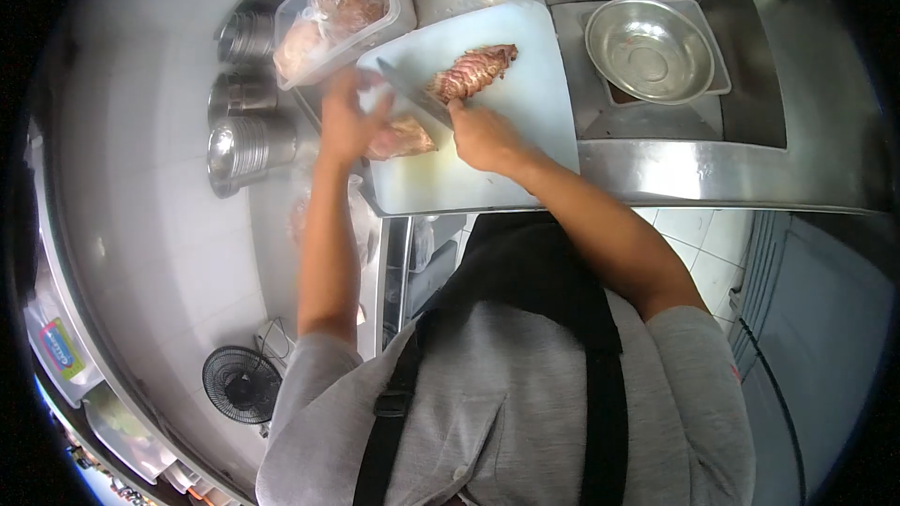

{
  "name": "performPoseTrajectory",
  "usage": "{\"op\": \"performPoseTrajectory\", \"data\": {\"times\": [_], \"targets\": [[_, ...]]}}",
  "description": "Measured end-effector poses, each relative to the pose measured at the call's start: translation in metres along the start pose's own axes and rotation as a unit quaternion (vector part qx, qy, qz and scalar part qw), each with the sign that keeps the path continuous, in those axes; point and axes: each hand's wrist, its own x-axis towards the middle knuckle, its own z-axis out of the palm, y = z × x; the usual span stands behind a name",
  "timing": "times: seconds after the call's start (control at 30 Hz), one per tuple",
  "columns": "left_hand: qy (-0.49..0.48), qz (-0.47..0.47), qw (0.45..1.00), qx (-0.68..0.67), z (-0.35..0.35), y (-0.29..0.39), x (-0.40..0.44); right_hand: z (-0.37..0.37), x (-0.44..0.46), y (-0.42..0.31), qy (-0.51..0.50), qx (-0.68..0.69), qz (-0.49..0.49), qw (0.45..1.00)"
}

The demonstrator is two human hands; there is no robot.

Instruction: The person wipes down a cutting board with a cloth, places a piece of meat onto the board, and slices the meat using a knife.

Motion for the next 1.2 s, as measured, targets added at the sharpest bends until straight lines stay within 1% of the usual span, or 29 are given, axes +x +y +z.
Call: {"op": "performPoseTrajectory", "data": {"times": [0.03,0.1,0.13,0.2,0.23,0.3,0.33,0.37,0.47,0.53,0.63,0.73,0.8,0.83,0.93,1.03,1.2], "targets": [[-0.017,0.022,0.998,0.05,-0.001,0.005,-0.016,0.001,0.002,0.004,0.021,0.001,-0.011,1.0],[-0.05,0.065,0.986,0.147,0.007,0.008,-0.045,-0.008,-0.004,-0.009,-0.006,-0.04,-0.009,0.999],[-0.047,0.048,0.989,0.133,0.014,0.0,-0.053,-0.011,-0.007,-0.017,-0.019,-0.063,-0.009,0.998],[-0.043,0.013,0.993,0.105,0.025,-0.011,-0.065,0.003,-0.012,-0.022,0.002,-0.072,-0.002,0.997],[-0.003,0.002,0.997,0.083,0.028,-0.011,-0.069,0.01,-0.016,-0.023,0.01,-0.075,0.005,0.997],[0.061,0.052,0.995,0.067,0.022,-0.011,-0.061,0.017,-0.015,-0.023,0.01,-0.084,-0.009,0.996],[0.094,0.072,0.991,0.059,0.016,-0.002,-0.056,0.021,-0.017,-0.024,0.006,-0.088,-0.018,0.996],[0.1,0.074,0.989,0.085,0.011,0.008,-0.043,0.023,-0.019,-0.024,0.012,-0.093,-0.021,0.995],[-0.025,0.05,0.991,0.123,0.012,0.005,0.011,0.025,-0.016,-0.024,0.023,-0.112,-0.03,0.993],[-0.141,0.043,0.966,0.214,0.021,0.012,0.045,0.023,-0.015,-0.025,0.014,-0.119,-0.023,0.992],[-0.273,0.009,0.919,0.285,0.052,0.009,0.072,0.016,-0.015,-0.026,0.01,-0.112,-0.021,0.993],[-0.189,0.06,0.931,0.306,0.049,0.01,0.072,0.007,-0.015,-0.028,0.009,-0.101,0.004,0.995],[-0.109,0.035,0.977,0.178,0.027,0.01,0.061,0.003,-0.014,-0.021,-0.002,-0.104,-0.005,0.995],[-0.071,0.02,0.991,0.113,0.014,0.01,0.048,0.002,-0.015,-0.017,-0.01,-0.103,-0.008,0.995],[-0.102,0.011,0.992,0.067,-0.015,0.009,-0.003,-0.003,-0.014,-0.011,-0.015,-0.086,-0.01,0.996],[-0.081,0.09,0.991,0.059,0.016,-0.032,-0.049,-0.008,-0.014,-0.011,-0.013,-0.072,-0.009,0.997],[-0.021,0.093,0.991,0.096,0.043,-0.047,-0.067,-0.006,-0.011,-0.013,-0.028,-0.073,0.006,0.997]]}}
